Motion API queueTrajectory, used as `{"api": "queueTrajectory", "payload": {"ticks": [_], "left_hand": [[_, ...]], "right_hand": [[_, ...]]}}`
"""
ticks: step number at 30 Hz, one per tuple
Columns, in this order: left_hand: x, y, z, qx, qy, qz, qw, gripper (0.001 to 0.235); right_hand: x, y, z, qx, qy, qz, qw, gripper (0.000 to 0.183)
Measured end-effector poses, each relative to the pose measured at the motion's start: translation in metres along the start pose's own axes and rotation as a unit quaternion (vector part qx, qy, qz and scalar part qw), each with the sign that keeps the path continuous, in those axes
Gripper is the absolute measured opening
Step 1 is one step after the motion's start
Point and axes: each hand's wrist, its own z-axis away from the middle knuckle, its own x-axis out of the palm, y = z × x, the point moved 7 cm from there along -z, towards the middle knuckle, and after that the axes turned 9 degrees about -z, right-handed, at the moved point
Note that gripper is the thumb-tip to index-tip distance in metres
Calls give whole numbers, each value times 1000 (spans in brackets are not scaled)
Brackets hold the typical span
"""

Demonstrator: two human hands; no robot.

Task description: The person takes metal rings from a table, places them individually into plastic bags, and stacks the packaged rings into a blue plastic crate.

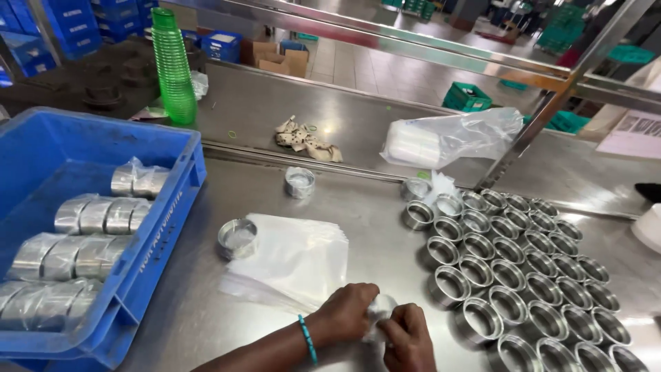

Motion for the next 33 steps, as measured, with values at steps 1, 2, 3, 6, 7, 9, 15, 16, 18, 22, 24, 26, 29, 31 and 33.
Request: {"api": "queueTrajectory", "payload": {"ticks": [1,2,3,6,7,9,15,16,18,22,24,26,29,31,33], "left_hand": [[11,-13,-8,2,13,-4,1000,27],[24,-24,-18,9,25,-6,1000,28],[10,-14,-16,11,20,-7,1000,28],[-7,2,-18,-70,-88,78,991,50],[-9,3,-16,-108,-97,160,976,54],[-15,11,-20,-144,-109,242,953,58],[-25,-9,-78,-119,-75,-96,985,44],[-31,-7,-93,-68,-75,-148,984,37],[-28,-37,-130,-22,-74,-200,977,34],[-24,-128,-204,62,97,-485,867,33],[-40,-154,-216,20,117,-550,827,33],[-72,-148,-209,76,164,-445,877,82],[-121,-92,-134,-2,136,-345,929,64],[-125,-64,-85,-84,37,-294,951,58],[-114,-54,-47,-162,-54,-235,957,54]], "right_hand": [[4,-1,1,-29,-12,61,998,38],[5,-2,4,-56,-24,127,990,42],[8,1,3,-51,-21,128,990,42],[17,3,2,-71,-25,185,980,52],[19,2,2,-63,-6,155,986,54],[18,6,1,-53,14,128,990,57],[8,80,-11,332,110,-521,778,74],[-8,86,-25,317,65,-392,861,63],[-30,118,-43,292,16,-256,921,53],[-56,151,-63,285,-146,349,881,83],[-56,159,-62,307,-201,426,827,98],[-47,183,-50,282,-207,425,835,99],[-26,155,-45,213,-201,387,874,102],[-6,114,-37,205,-229,346,886,103],[5,85,-25,193,-250,313,896,106]]}}
